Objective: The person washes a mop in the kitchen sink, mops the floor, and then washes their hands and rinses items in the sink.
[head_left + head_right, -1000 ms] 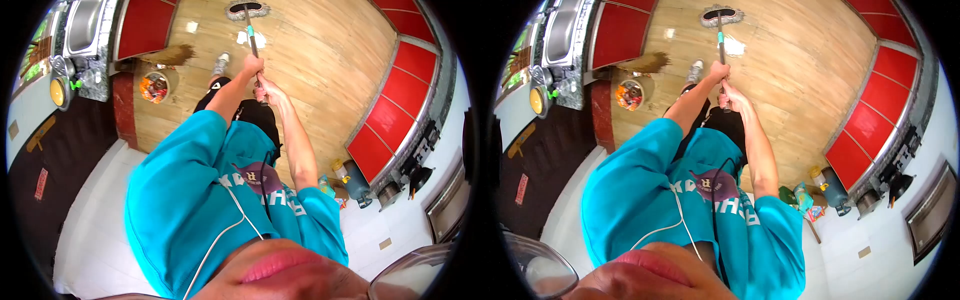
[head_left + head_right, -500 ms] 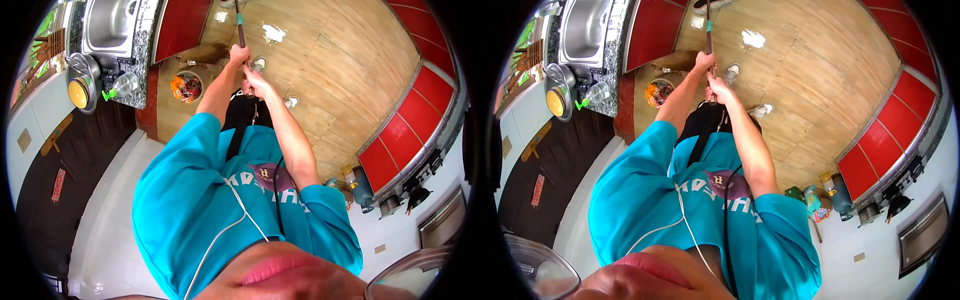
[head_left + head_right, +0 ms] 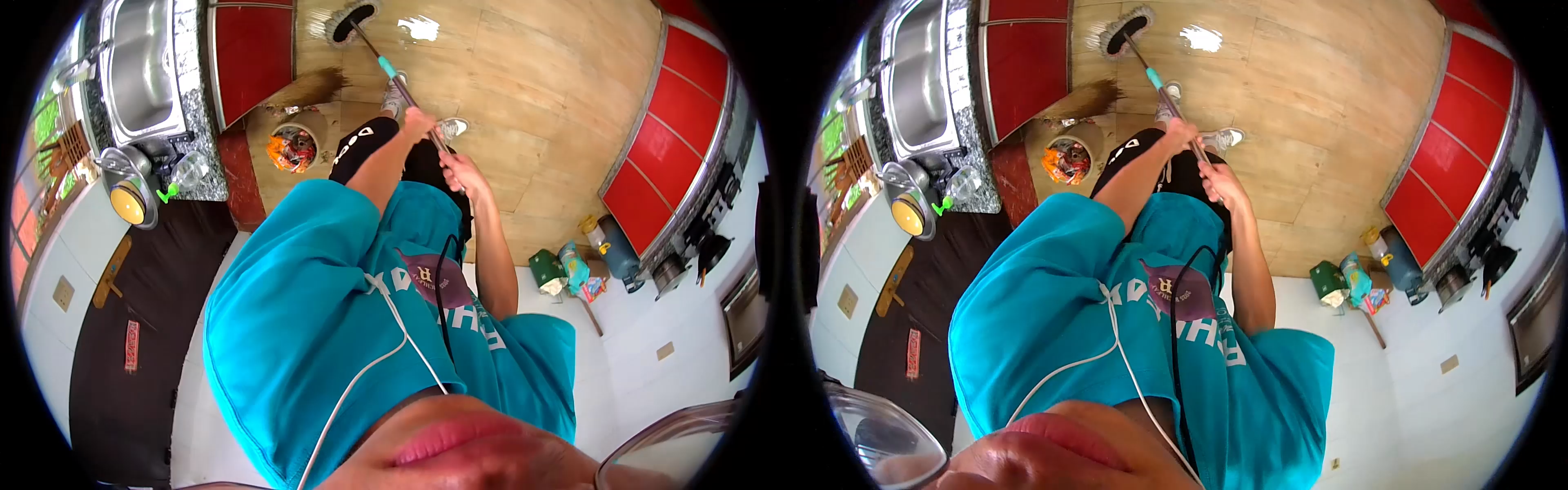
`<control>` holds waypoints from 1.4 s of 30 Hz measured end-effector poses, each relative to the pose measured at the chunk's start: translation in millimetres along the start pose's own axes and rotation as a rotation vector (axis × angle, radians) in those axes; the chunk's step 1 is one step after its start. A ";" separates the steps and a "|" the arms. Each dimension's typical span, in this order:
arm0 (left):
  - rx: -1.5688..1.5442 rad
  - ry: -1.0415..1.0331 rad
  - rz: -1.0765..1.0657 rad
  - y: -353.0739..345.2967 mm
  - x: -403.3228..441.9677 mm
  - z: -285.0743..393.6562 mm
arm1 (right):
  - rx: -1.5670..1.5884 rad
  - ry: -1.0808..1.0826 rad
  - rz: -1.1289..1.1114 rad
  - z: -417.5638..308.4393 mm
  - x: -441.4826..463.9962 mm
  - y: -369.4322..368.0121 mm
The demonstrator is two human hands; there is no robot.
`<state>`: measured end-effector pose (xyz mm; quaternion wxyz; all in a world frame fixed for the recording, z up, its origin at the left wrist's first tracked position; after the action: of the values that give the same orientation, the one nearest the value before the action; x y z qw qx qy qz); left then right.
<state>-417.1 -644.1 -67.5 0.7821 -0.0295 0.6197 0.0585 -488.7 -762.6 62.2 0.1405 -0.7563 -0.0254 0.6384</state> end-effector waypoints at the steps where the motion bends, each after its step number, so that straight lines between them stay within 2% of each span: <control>1: 0.091 0.071 -0.033 -18.1 -38.8 5.1 | 0.000 -0.036 0.040 -3.9 -36.6 8.4; 2: 0.114 0.062 -0.108 -32.2 -33.8 -20.8 | 0.001 -0.035 0.068 8.6 -50.0 22.9; 3: 0.146 0.059 -0.033 -47.0 -55.9 -25.5 | 0.001 -0.036 0.096 20.0 -60.1 35.3; 7: 0.093 0.150 -0.156 -89.1 -62.2 -78.3 | -0.048 -0.043 0.212 36.9 -99.9 61.2; 9: 0.077 0.178 -0.210 -96.8 -67.5 -74.8 | -0.255 -0.014 0.261 22.0 -111.6 62.0; 11: 0.066 0.193 -0.260 -94.0 -67.6 -58.0 | -0.233 -0.027 0.177 7.3 -103.7 62.0; 13: 0.084 0.103 -0.179 -93.9 -67.3 -44.7 | -0.298 -0.020 0.129 -11.3 -97.1 59.4; 14: -0.027 0.030 -0.066 -90.4 -61.9 -40.0 | -0.336 0.028 0.109 -16.6 -88.0 55.1; 15: -0.027 0.017 -0.056 -81.7 -65.4 -22.8 | -0.350 0.016 0.103 -24.0 -80.2 47.5; 17: 0.093 -0.051 -0.023 -59.3 -51.3 12.2 | -0.282 -0.010 0.046 -49.7 -58.7 22.5; 19: -0.039 -0.156 -0.049 -28.7 -23.3 44.1 | -0.208 0.069 -0.018 -77.0 -38.0 -9.0; 21: 0.142 -0.280 0.069 3.8 -26.6 95.1 | -0.168 0.105 -0.105 -94.5 -4.9 -37.1; 23: -0.030 -0.280 0.010 35.5 17.1 120.7 | -0.124 0.110 -0.100 -111.5 30.8 -67.5; 25: 0.040 -0.264 -0.005 58.8 18.8 158.3 | -0.208 0.294 -0.026 -131.4 57.3 -91.3; 27: 0.204 -0.323 0.034 71.6 20.0 182.5 | -0.147 0.330 -0.064 -143.9 79.4 -101.1; 28: 0.089 -0.352 0.096 66.5 6.5 187.9 | 0.081 0.314 -0.130 -145.4 88.5 -107.8; 29: 0.105 -0.350 0.097 71.6 17.1 179.4 | 0.096 0.314 -0.132 -139.1 90.9 -111.8; 31: 0.160 -0.300 0.016 65.7 37.5 181.3 | 0.328 0.238 -0.194 -142.8 83.3 -108.6; 32: 0.081 -0.291 0.028 56.2 33.5 174.3 | 0.346 0.209 -0.165 -141.0 69.7 -99.0; 34: 0.171 -0.308 0.058 32.0 20.7 159.1 | 0.391 0.206 -0.180 -125.7 62.5 -75.5; 36: 0.317 -0.325 0.059 1.8 11.9 138.3 | 0.448 0.196 -0.200 -113.4 55.0 -41.0; 38: 0.331 -0.310 0.057 -32.6 6.3 112.6 | 0.536 0.081 -0.266 -95.8 37.7 -5.6; 39: 0.332 -0.304 0.068 -49.6 0.8 96.9 | 0.530 0.124 -0.253 -91.1 19.5 13.5; 40: 0.497 -0.347 0.100 -72.8 -27.0 89.8 | 0.525 0.121 -0.251 -71.7 16.0 36.5; 42: 0.531 -0.331 0.047 -105.0 25.7 20.5 | 0.591 0.112 -0.267 -33.3 2.4 88.2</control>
<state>-378.0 -744.4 -90.6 0.8511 0.2002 0.4782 -0.0833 -468.2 -852.7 43.2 0.4376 -0.7068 0.0697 0.5515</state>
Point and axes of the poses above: each hand's wrist, its own x-axis towards the middle knuckle, its own y-axis out of the back of the hand, z = x × y, the point moved 2 cm from there along x, towards the middle knuckle, and after that the axes turned 4 degrees about z, right-handed, at the moved point
